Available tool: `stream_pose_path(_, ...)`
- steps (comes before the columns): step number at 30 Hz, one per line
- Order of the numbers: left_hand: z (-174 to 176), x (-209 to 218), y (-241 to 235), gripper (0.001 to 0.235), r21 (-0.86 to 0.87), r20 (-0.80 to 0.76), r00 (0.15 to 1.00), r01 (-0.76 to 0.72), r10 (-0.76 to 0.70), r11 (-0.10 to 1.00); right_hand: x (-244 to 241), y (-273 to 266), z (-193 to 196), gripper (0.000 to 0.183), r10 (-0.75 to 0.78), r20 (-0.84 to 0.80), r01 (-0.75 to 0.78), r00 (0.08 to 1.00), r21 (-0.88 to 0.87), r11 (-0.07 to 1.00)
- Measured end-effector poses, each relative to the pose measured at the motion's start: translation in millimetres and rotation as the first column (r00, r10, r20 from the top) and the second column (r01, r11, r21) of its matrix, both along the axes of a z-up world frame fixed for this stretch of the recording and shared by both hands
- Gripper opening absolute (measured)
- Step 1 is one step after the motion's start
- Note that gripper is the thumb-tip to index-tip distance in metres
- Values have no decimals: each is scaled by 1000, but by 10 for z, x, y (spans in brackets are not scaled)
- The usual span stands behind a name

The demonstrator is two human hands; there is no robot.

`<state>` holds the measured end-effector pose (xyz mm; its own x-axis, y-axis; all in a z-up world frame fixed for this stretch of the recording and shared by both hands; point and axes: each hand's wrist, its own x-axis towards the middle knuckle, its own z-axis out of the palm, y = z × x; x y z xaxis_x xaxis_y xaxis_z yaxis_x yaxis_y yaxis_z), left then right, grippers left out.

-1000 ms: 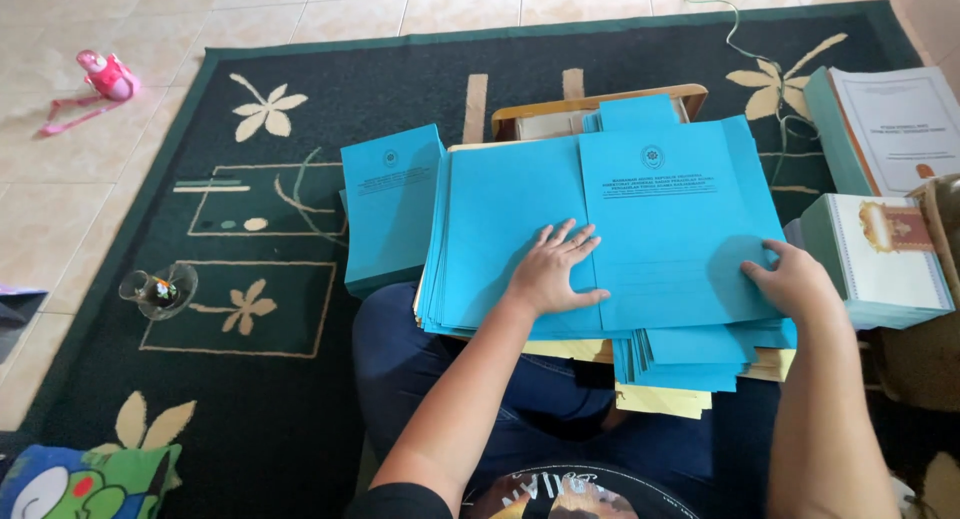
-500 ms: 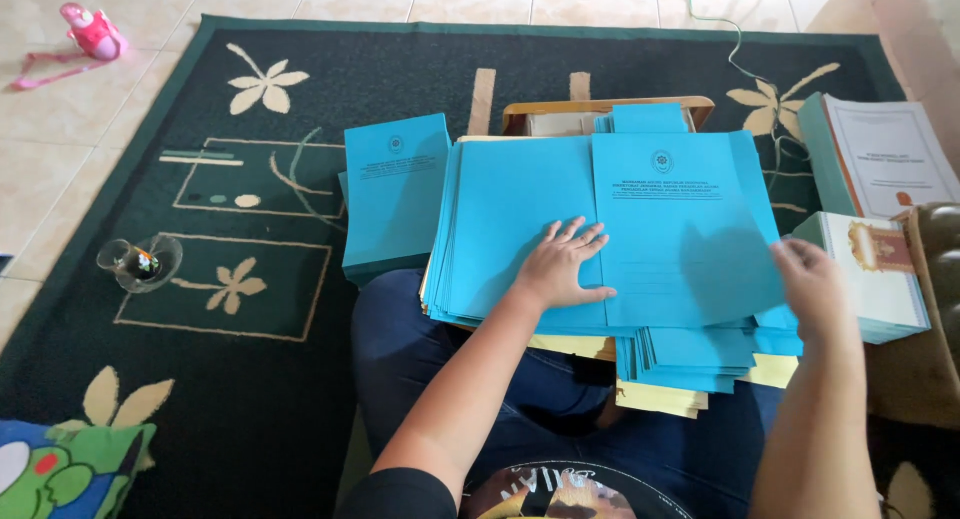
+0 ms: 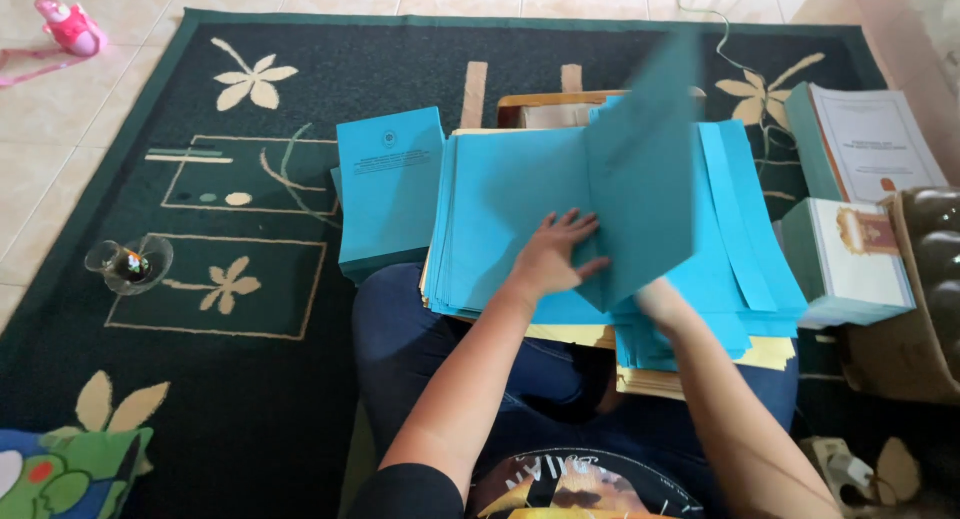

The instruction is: A person sitting on the floor organizes a large stack of blue folders by picking them up individually, smoothing them, and stacking them neatly.

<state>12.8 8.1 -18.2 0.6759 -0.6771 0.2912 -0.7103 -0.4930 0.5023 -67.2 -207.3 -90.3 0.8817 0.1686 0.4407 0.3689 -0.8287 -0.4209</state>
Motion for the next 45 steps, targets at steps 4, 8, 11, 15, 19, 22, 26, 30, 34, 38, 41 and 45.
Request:
stream_pose_path(4,-470,173,14,55,-363,-299,954,-84,-31,928,-129,161,396,52,-201,-322,69,925,-379,923)
stream_pose_path(8,-927,909,875,73,-697,-693,662,-516,-284,498,-204,403,896,78,-290,-732,174,616,-232,957)
stream_pose_path(11,578,367,986,74,-795,-604,795,-598,-52,97,-195,389,876,84,-292,-723,158,626,-249,956)
stream_pose_path(15,1153,219,823,48,-696,-410,734,-635,541,335,-162,350,798,90,-285,-703,122,652,-274,954)
stream_pose_path(19,766,263,-66,51,-422,58,905,-360,421,832,-171,362,676,91,-282,-674,113,682,-284,952)
stream_pose_path(22,31,399,-440,55,-3,199,930,-315,310,949,-213,355,679,86,-293,-583,139,758,-295,945)
stream_pose_path(26,-19,233,-495,64,221,108,935,-354,338,909,-206,189,504,77,-251,-500,180,829,-185,966)
stream_pose_path(30,0,270,-529,66,284,54,932,-359,359,889,-293,-272,529,80,-401,-325,296,857,-328,897)
stream_pose_path(34,60,220,-520,67,303,44,931,-358,362,883,-354,-607,231,83,-676,-355,534,646,-423,733)
stream_pose_path(38,78,195,-517,67,293,39,931,-358,364,886,-579,-728,205,67,-769,-165,665,617,-412,622)
stream_pose_path(41,73,207,-511,68,275,30,934,-350,356,896,-773,-1058,154,62,-773,111,732,624,-430,529)
stream_pose_path(45,27,228,-526,69,295,-5,933,-342,359,892,-934,-1252,585,78,-674,-122,569,729,-440,695)
